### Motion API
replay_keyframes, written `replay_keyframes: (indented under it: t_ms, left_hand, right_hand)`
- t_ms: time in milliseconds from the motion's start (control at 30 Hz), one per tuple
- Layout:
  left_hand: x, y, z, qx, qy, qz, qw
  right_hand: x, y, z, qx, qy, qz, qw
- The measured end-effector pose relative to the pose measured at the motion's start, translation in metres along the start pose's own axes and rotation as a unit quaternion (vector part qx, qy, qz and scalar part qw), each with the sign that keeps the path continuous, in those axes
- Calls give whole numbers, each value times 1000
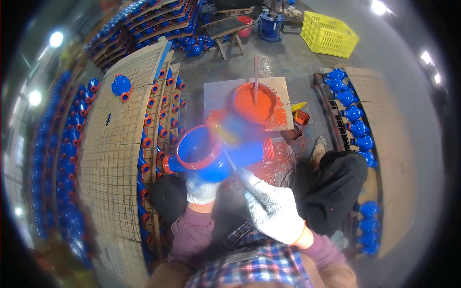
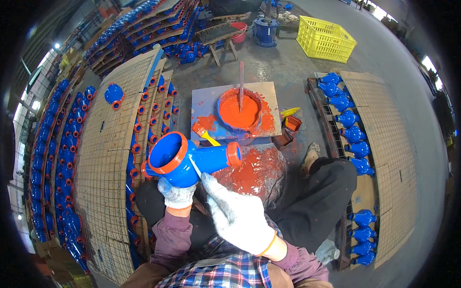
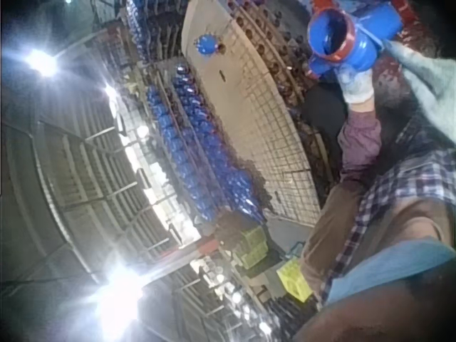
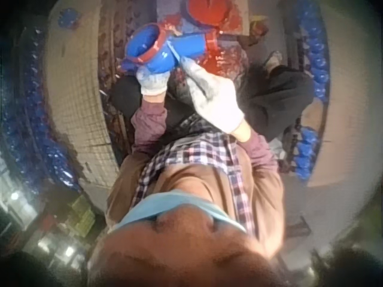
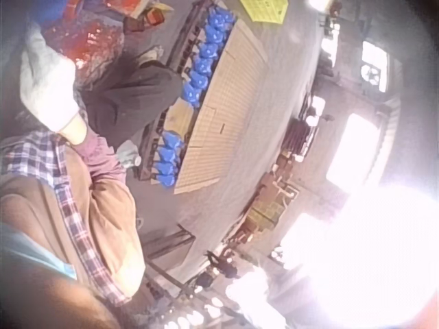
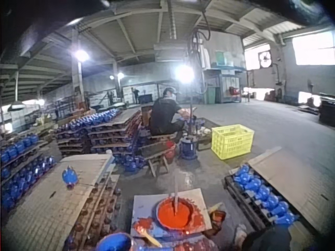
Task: Applying red paint to a blue component using a brush and a spray can in an industrial setting.
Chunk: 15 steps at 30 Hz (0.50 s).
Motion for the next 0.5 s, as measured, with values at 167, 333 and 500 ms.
replay_keyframes:
  t_ms: [167, 333, 500]
  left_hand:
    - [2, -14, -3, -36, -16, 8, 999]
    - [0, -14, -9, -221, -84, 44, 971]
    - [0, 20, -20, -372, -99, -61, 921]
  right_hand:
    - [2, -1, 1, 114, 43, 15, 992]
    - [3, -12, 13, 294, 97, 26, 951]
    - [-4, -15, -1, 225, 82, 1, 971]
Point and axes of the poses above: each hand's wrist, its own x-axis away from the middle knuckle, its own y-axis out of the back of the hand, z = x × y, the point moved 2 cm from there along -x, towards the middle knuckle, and after that the axes turned 5 degrees about -z, right-handed, at the moved point
